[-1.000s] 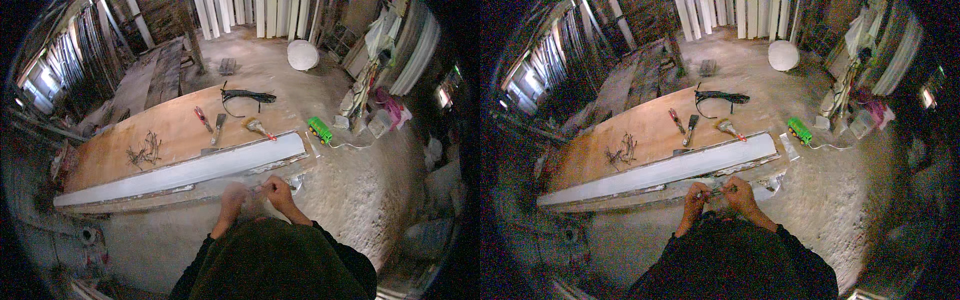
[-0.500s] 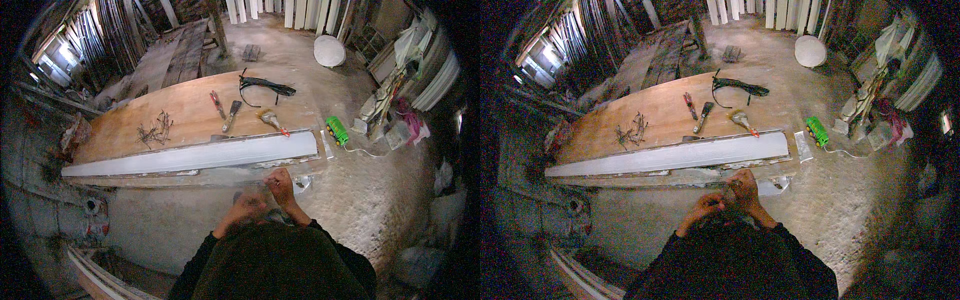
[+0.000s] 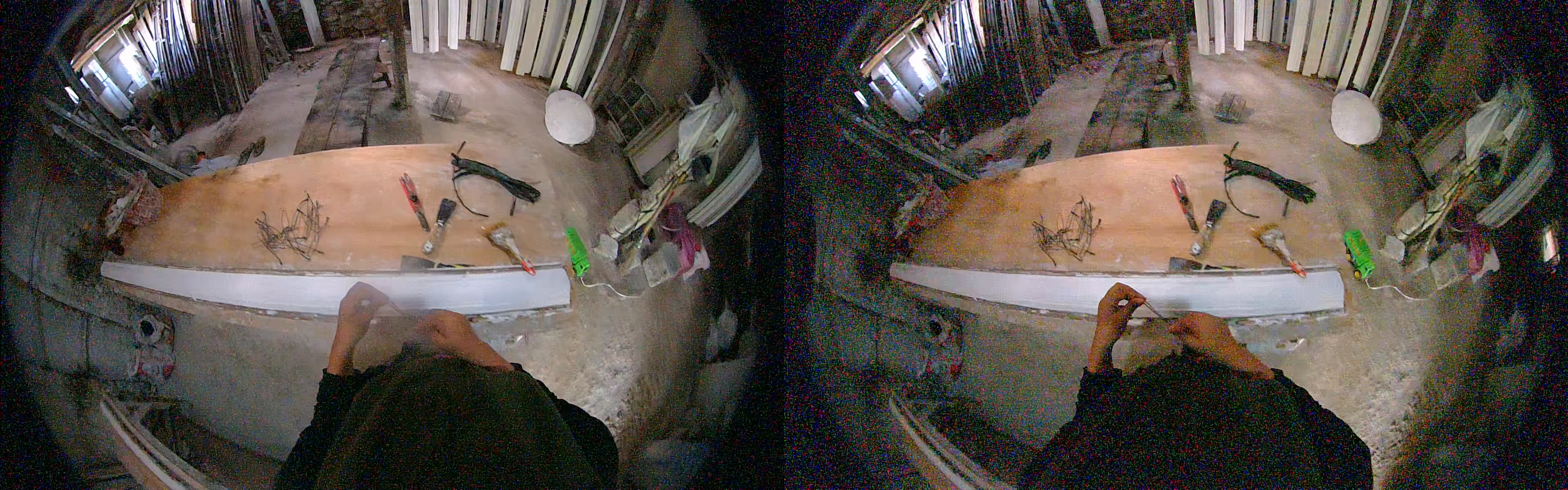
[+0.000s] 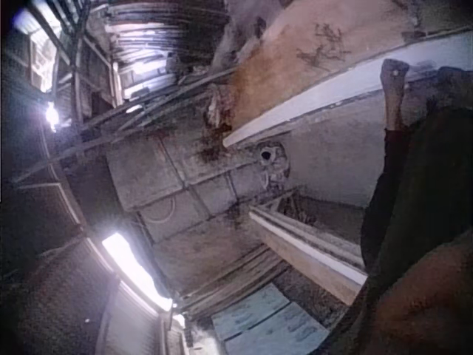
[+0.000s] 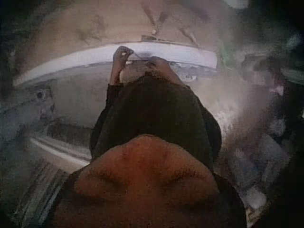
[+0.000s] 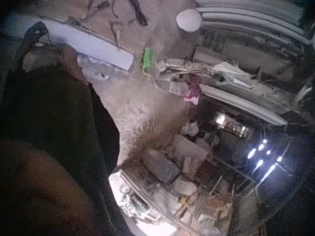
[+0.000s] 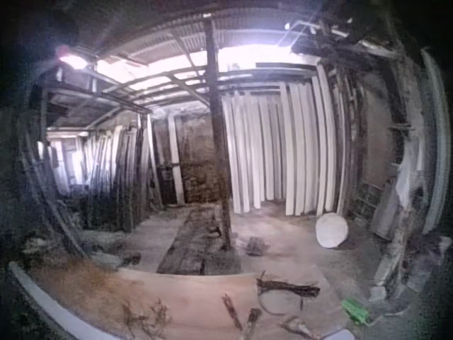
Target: The person repeatedly picks up black cable ties from a workbench, bends and twists them, and places them back down. Tools including a utility knife and pliers are visible on the table but are not used during the clip.
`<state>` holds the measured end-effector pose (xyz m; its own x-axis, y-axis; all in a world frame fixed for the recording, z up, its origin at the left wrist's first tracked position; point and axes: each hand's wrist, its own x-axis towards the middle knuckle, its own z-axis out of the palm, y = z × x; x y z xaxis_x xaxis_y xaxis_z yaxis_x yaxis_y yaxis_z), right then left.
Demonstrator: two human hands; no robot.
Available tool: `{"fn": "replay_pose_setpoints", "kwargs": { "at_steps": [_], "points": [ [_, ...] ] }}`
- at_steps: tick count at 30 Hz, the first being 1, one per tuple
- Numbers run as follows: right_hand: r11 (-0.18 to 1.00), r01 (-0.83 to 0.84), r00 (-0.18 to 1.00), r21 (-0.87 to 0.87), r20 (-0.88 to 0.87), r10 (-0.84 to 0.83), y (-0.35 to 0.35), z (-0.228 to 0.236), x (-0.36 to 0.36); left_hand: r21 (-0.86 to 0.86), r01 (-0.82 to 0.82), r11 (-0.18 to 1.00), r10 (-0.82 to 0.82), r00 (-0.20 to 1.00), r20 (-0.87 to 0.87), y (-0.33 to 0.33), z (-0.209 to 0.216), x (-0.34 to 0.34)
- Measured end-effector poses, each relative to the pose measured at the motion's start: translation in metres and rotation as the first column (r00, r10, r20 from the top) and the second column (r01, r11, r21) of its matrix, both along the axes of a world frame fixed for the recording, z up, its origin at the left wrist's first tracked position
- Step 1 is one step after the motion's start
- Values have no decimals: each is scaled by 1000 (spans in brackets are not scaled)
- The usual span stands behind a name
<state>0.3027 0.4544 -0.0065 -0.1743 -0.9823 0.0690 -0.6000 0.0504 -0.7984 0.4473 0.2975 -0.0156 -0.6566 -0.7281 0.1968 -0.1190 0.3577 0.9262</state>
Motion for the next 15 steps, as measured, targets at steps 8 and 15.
{"fn": "replay_pose_setpoints", "kwargs": {
  "at_steps": [8,15],
  "points": [
    [966,-152,973,-207,-203,109,-95,3,25,-44,84,995,-87,993,-85,-108,-20,17],
    [989,-96,965,108,-235,119,-125,2,-9,255,-38,966,61,995,-83,-180,-40,3]
  ]
}}
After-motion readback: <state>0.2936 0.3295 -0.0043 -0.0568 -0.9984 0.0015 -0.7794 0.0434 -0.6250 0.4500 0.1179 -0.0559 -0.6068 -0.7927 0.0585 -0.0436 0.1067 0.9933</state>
